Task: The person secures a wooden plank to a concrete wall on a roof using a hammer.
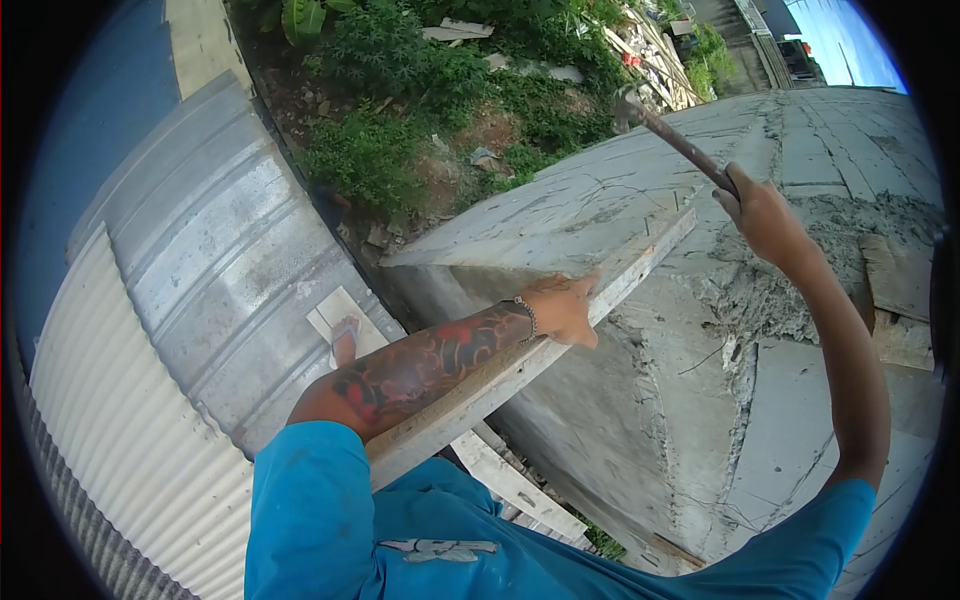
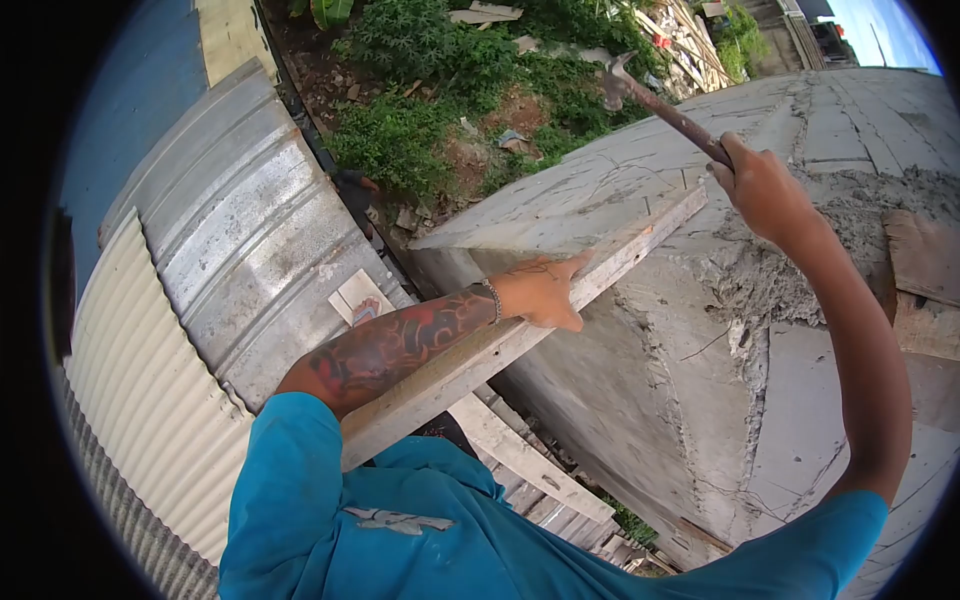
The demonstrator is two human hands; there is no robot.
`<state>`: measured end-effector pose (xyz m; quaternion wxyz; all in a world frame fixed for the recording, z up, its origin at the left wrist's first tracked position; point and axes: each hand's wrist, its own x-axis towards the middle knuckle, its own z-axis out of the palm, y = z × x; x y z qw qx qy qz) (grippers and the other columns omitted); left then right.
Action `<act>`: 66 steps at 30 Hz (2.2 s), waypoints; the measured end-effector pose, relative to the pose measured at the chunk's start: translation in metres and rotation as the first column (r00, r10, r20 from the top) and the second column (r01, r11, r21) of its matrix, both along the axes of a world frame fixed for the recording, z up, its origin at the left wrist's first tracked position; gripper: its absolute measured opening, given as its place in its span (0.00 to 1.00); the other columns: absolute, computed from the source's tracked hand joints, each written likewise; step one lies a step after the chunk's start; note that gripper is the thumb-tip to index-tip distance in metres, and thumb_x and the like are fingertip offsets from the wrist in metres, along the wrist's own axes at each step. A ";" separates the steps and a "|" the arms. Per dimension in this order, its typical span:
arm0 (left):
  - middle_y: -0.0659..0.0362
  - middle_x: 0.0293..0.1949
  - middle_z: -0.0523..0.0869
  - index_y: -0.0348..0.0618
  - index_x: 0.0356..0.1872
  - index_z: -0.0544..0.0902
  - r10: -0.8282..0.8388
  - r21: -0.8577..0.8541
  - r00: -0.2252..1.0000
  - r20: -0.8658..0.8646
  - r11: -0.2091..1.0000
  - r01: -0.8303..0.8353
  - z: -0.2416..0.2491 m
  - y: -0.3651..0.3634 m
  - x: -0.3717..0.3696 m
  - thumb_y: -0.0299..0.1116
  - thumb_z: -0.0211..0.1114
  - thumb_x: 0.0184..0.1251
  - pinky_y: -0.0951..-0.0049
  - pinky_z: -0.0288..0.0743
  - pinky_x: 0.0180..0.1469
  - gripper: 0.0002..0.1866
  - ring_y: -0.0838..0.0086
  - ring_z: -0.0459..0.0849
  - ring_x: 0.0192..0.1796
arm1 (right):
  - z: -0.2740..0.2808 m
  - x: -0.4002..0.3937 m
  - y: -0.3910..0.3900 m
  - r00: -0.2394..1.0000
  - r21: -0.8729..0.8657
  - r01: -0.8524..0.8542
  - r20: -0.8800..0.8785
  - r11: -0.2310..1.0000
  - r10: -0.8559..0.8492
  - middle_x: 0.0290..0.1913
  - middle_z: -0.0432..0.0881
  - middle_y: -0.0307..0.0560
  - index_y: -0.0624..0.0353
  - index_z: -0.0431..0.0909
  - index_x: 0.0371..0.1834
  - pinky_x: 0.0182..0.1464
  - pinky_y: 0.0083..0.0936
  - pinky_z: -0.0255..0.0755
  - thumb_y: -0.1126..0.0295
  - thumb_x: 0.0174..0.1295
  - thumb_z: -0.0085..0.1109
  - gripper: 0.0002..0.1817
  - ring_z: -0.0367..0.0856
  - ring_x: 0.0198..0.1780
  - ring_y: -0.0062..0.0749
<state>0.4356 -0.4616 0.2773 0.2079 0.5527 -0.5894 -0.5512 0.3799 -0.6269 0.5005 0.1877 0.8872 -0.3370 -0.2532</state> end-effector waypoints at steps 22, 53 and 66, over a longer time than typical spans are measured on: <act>0.41 0.51 0.82 0.44 0.75 0.45 0.028 -0.011 0.998 0.052 1.000 -0.027 0.007 0.003 0.000 0.46 0.67 0.47 0.65 0.75 0.51 0.55 0.53 0.81 0.51 | 0.025 0.028 -0.024 0.800 -0.142 -0.311 0.495 0.940 0.340 0.27 0.79 0.60 0.60 0.69 0.47 0.33 0.48 0.68 0.61 0.69 0.51 0.14 0.78 0.30 0.61; 0.40 0.61 0.73 0.46 0.76 0.44 -0.047 0.041 0.999 0.020 0.998 0.046 0.005 0.003 -0.004 0.51 0.65 0.48 0.62 0.74 0.57 0.55 0.51 0.76 0.59 | -0.004 -0.017 0.004 0.902 -0.060 0.147 -0.402 0.987 -0.159 0.42 0.82 0.60 0.65 0.76 0.47 0.51 0.43 0.73 0.71 0.56 0.59 0.16 0.81 0.47 0.53; 0.40 0.56 0.77 0.45 0.75 0.45 -0.008 0.027 0.999 0.034 1.000 0.007 0.010 0.006 -0.004 0.50 0.66 0.46 0.62 0.74 0.56 0.56 0.51 0.77 0.57 | 0.006 0.007 0.031 0.740 -0.095 0.516 -0.450 0.851 -0.499 0.41 0.82 0.64 0.68 0.78 0.38 0.44 0.39 0.77 0.72 0.53 0.58 0.11 0.83 0.45 0.48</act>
